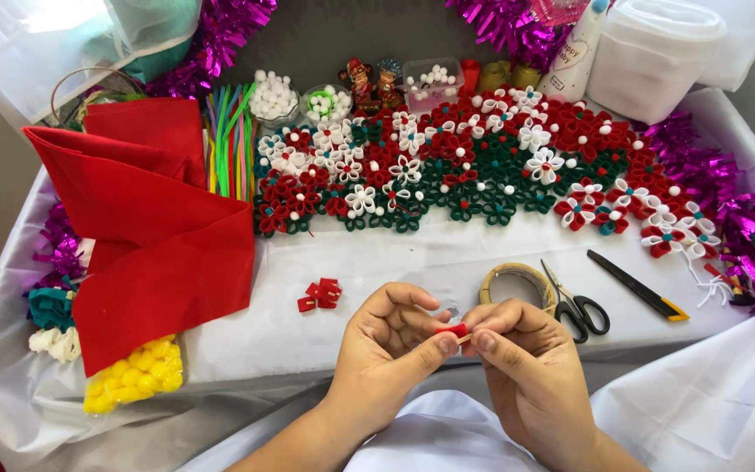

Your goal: Folding small squares of red fabric into decorative petals and trimming the edges with scissors.

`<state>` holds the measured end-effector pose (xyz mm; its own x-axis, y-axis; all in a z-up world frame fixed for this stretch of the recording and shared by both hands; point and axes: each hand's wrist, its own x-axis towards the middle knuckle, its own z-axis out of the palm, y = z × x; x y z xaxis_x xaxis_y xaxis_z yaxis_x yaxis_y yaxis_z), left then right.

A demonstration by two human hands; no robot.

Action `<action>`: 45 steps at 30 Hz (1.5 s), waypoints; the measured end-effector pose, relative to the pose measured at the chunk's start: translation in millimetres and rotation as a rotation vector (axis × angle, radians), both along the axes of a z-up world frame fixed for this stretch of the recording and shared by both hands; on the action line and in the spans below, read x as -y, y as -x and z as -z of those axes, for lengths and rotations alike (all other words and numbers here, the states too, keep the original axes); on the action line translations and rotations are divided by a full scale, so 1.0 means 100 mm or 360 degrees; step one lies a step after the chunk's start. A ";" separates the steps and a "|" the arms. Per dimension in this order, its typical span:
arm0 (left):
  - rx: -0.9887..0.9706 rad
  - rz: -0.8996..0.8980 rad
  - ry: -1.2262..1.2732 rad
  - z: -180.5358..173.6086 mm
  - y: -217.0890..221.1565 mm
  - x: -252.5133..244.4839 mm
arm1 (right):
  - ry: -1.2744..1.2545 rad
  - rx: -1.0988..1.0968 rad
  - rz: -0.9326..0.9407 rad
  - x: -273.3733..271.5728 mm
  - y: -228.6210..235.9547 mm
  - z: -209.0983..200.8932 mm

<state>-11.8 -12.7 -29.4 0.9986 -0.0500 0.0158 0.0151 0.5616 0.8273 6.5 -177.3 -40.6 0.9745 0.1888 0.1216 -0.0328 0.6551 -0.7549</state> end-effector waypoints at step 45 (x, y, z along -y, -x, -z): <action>0.0427 0.0092 -0.0340 -0.19 0.09 -0.07 | 0.0172 0.0373 0.0149 -0.04 0.09 -0.17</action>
